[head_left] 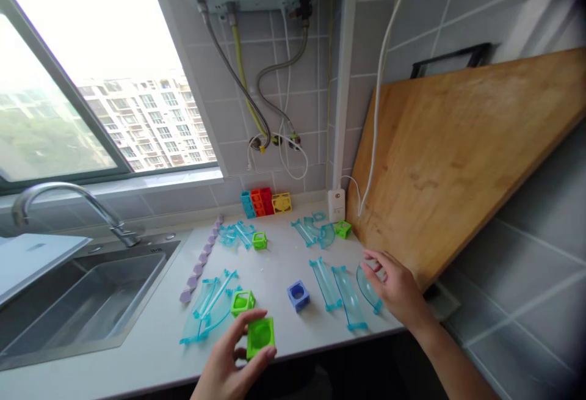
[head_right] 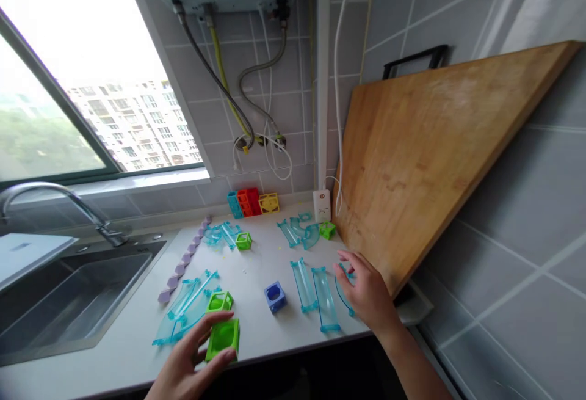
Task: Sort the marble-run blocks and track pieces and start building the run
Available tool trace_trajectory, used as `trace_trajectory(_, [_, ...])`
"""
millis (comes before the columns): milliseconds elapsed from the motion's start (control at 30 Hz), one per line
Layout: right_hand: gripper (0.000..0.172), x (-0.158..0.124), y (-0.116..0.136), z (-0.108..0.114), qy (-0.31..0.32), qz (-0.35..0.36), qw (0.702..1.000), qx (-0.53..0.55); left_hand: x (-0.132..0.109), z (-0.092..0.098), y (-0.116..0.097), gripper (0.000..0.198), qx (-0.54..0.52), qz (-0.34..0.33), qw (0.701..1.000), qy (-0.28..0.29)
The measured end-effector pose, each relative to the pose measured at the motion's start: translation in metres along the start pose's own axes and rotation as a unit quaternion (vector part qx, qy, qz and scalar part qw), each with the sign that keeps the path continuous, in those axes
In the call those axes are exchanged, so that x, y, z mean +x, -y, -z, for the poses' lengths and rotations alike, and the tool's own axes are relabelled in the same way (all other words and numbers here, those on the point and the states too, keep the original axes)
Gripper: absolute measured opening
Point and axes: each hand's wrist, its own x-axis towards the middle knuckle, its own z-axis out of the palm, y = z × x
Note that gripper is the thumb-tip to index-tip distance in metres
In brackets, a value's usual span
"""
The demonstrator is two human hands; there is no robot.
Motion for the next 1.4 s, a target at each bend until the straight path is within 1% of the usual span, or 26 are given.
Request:
trace_trajectory(33, [0.029, -0.016, -0.002, 0.001, -0.029, 0.006, 0.999, 0.021, 0.020, 0.002, -0.013, 0.051, 0.045, -0.031, 0.998, -0.010])
trace_trajectory(67, [0.024, -0.030, -0.004, 0.001, -0.058, 0.012, 0.998, 0.037, 0.042, 0.002, -0.024, 0.049, 0.082, -0.059, 0.995, -0.004])
trace_trajectory(100, [0.020, -0.041, -0.007, -0.002, -0.084, 0.021, 0.995, 0.049, 0.067, 0.001, -0.034, 0.049, 0.116, -0.084, 0.990, 0.003])
trace_trajectory(167, [0.016, -0.058, -0.011, -0.010, -0.121, 0.044, 0.989, 0.070, 0.120, -0.003, -0.047, 0.050, 0.199, -0.136, 0.970, -0.017])
trace_trajectory(200, [0.016, -0.065, -0.013, -0.015, -0.132, 0.056, 0.987, 0.078, 0.146, -0.007, -0.052, 0.050, 0.246, -0.150, 0.957, -0.027])
trace_trajectory(267, [0.017, -0.076, -0.014, -0.024, -0.149, 0.075, 0.981, 0.095, 0.192, -0.015, -0.058, 0.048, 0.281, -0.150, 0.947, -0.029])
trace_trajectory(333, [0.020, -0.087, -0.015, -0.032, -0.165, 0.078, 0.977, 0.111, 0.226, -0.026, -0.063, 0.046, 0.308, -0.151, 0.939, -0.021])
trace_trajectory(400, [0.021, -0.097, -0.016, -0.037, -0.175, 0.067, 0.974, 0.129, 0.244, -0.040, -0.067, 0.047, 0.334, -0.158, 0.929, -0.001])
trace_trajectory(467, [0.019, -0.105, -0.017, -0.040, -0.170, 0.053, 0.972, 0.150, 0.250, -0.056, -0.070, 0.051, 0.363, -0.164, 0.917, 0.024])
trace_trajectory(533, [0.015, -0.110, -0.019, -0.040, -0.154, 0.048, 0.971, 0.174, 0.248, -0.070, -0.072, 0.054, 0.394, -0.166, 0.903, 0.050])
trace_trajectory(600, [0.020, -0.114, -0.018, -0.038, -0.132, 0.051, 0.971, 0.195, 0.244, -0.080, -0.075, 0.054, 0.425, -0.161, 0.887, 0.078])
trace_trajectory(633, [0.024, -0.115, -0.017, -0.037, -0.125, 0.052, 0.970, 0.203, 0.242, -0.081, -0.076, 0.053, 0.438, -0.157, 0.880, 0.092])
trace_trajectory(700, [0.028, -0.118, -0.014, -0.035, -0.119, 0.052, 0.968, 0.217, 0.238, -0.078, -0.077, 0.052, 0.460, -0.147, 0.869, 0.112])
trace_trajectory(800, [0.033, -0.126, -0.012, -0.036, -0.109, 0.044, 0.964, 0.238, 0.234, -0.063, -0.078, 0.053, 0.474, -0.138, 0.858, 0.141])
trace_trajectory(900, [0.037, -0.132, -0.013, -0.041, -0.090, 0.004, 0.967, 0.240, 0.228, -0.053, -0.075, 0.050, 0.468, -0.135, 0.853, 0.189])
trace_trajectory(967, [0.040, -0.132, -0.014, -0.044, -0.083, -0.031, 0.968, 0.234, 0.221, -0.055, -0.071, 0.050, 0.466, -0.137, 0.849, 0.210])
trace_trajectory(1067, [0.045, -0.127, -0.016, -0.045, -0.072, -0.058, 0.969, 0.230, 0.212, -0.071, -0.063, 0.054, 0.473, -0.142, 0.843, 0.212])
trace_trajectory(1200, [0.050, -0.120, -0.016, -0.043, -0.062, -0.056, 0.972, 0.221, 0.208, -0.091, -0.057, 0.055, 0.485, -0.146, 0.843, 0.181])
trace_trajectory(1300, [0.049, -0.118, -0.014, -0.045, -0.052, -0.037, 0.979, 0.193, 0.212, -0.097, -0.062, 0.055, 0.484, -0.151, 0.849, 0.149])
trace_trajectory(1400, [0.046, -0.118, -0.011, -0.051, -0.052, 0.007, 0.987, 0.152, 0.218, -0.104, -0.073, 0.056, 0.477, -0.166, 0.853, 0.131])
